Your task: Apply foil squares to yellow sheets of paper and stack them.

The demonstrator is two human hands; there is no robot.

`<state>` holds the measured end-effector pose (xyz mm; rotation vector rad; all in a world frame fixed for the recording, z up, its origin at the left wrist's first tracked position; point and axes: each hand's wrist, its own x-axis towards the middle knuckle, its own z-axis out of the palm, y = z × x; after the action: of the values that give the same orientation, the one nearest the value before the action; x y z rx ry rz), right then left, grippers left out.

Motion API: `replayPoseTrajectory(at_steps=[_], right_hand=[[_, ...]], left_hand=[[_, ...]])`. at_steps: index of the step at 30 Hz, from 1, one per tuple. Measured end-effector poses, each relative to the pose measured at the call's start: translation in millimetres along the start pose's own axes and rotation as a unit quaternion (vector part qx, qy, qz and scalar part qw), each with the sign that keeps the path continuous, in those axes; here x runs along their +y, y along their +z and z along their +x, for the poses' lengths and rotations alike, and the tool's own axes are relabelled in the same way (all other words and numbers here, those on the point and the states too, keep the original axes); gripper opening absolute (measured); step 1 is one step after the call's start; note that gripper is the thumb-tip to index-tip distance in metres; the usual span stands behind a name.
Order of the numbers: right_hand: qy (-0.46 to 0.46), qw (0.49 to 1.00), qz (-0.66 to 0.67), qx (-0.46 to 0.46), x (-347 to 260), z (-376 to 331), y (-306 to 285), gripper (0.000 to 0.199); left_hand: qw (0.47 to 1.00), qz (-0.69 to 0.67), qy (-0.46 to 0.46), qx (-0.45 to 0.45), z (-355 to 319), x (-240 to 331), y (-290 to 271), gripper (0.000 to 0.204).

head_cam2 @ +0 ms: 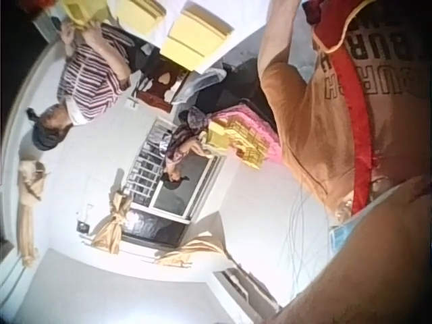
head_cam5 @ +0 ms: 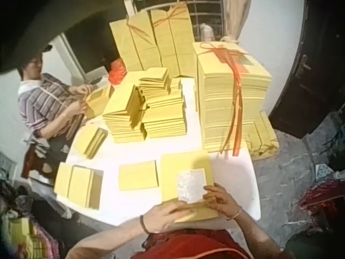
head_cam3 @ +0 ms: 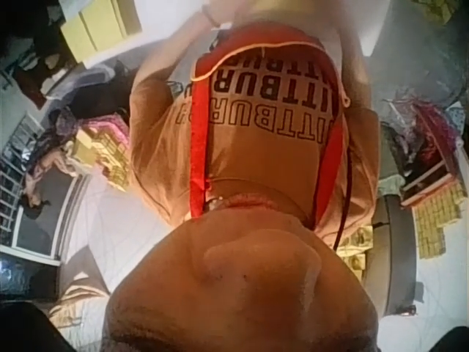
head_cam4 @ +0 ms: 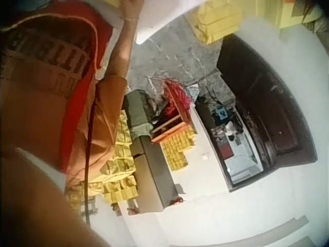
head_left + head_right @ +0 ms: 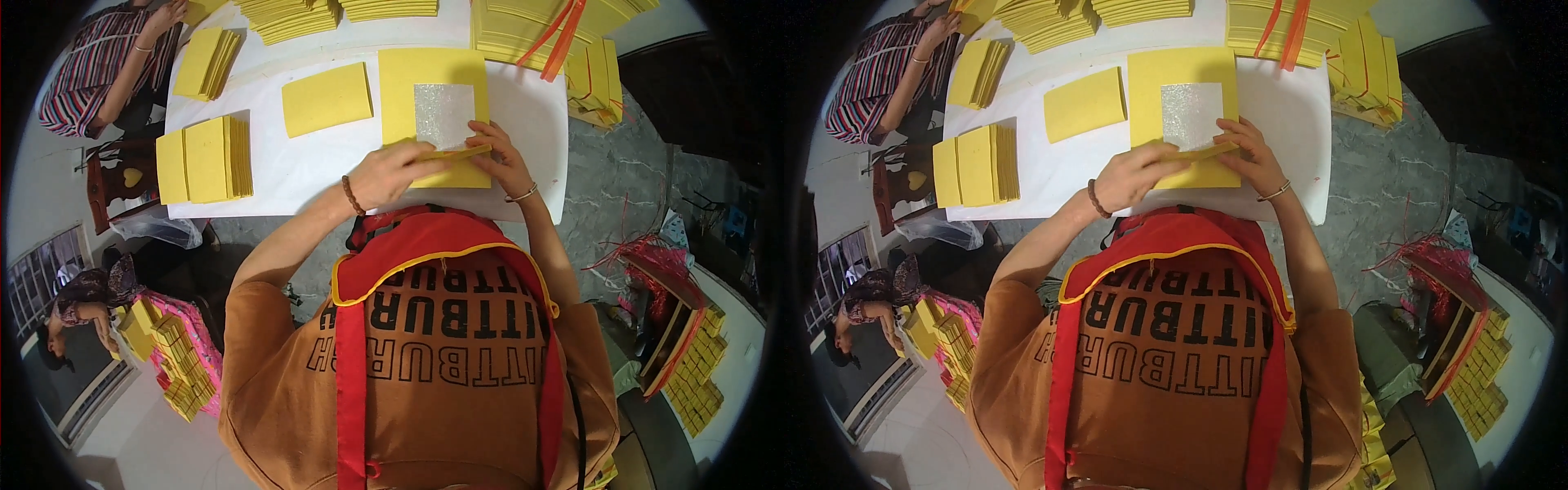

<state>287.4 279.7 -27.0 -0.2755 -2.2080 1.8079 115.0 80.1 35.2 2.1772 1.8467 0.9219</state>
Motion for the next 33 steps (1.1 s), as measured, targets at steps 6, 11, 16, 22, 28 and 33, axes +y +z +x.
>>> replayPoseTrajectory(at_steps=[6,11,16,22,28,33], right_hand=[[0.012,0.999,0.049,-0.01,3.0,-0.5,-4.2,0.028],[0.034,0.998,0.06,-0.009,1.6,-0.1,-4.3,0.027],[0.022,0.997,0.065,-0.026,5.0,0.9,-9.0,0.03],[0.011,1.0,-0.025,0.0,-1.4,0.9,-2.4,0.041],[0.022,0.999,0.01,0.042,16.8,1.1,2.7,0.025],[-0.002,0.993,0.11,0.042,18.9,3.5,5.2,0.023]], left_hand=[[0.994,0.032,0.0,-0.101,4.0,6.9,-2.3,0.048],[0.995,0.004,0.0,-0.102,6.3,-0.6,-2.0,0.05],[0.996,-0.012,0.036,-0.083,7.7,-4.6,-1.7,0.031],[0.988,-0.078,-0.126,-0.035,15.0,-6.7,-8.1,0.009],[0.967,-0.216,-0.134,-0.036,4.3,-14.9,-33.0,0.048],[0.989,0.007,-0.143,-0.034,-18.5,-37.4,-18.7,0.055]])
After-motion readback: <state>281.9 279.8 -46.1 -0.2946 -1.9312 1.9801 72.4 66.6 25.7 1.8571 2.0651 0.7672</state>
